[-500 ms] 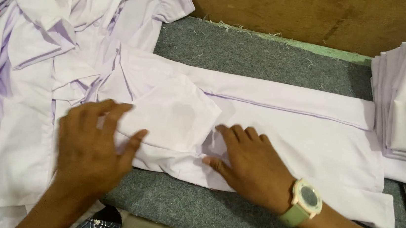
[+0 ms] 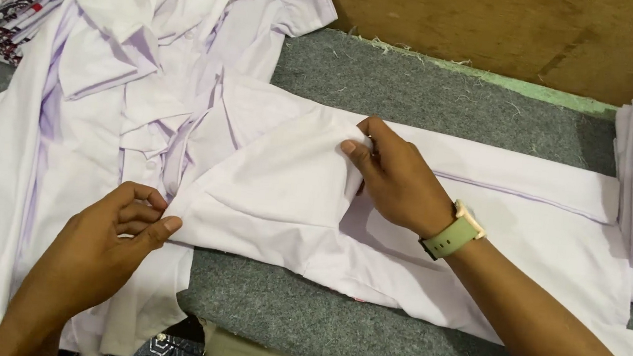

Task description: A person neatly folds a white long-sleeved shirt on a work surface, smoothing the fabric and aligning the sleeves.

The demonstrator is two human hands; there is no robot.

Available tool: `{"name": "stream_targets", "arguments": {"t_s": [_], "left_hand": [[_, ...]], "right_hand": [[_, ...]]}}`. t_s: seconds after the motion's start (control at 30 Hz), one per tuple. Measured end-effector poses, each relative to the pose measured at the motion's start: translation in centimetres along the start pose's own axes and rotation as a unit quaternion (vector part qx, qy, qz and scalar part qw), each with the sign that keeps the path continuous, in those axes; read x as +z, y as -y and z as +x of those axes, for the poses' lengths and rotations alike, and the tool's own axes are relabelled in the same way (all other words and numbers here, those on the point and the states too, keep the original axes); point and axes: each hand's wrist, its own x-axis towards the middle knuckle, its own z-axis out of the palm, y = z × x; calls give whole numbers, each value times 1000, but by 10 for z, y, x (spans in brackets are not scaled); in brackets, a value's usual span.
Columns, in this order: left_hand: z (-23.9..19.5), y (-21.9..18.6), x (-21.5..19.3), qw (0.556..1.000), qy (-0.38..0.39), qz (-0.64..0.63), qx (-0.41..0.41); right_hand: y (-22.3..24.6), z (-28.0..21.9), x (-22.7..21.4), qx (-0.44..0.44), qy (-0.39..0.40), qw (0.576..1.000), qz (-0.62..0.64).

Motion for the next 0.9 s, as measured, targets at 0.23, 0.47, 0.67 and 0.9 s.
{"name": "stream_targets", "arguments": {"t_s": [0.23, 0.47, 0.67, 0.9], "left_hand": [[24, 32, 11, 966, 10, -254, 51], [-15, -14, 0, 997, -78, -25, 4], [-5, 27, 38, 738, -285, 157, 592], [-18, -21, 103, 684, -122, 204, 690]], "right_hand": [[-38, 7, 22, -108, -77, 978, -164], [-22, -10, 15, -126, -178, 925, -313], [1, -72, 31, -145, 21, 948, -282], [-27, -77, 59, -166, -26, 954, -249]]}}
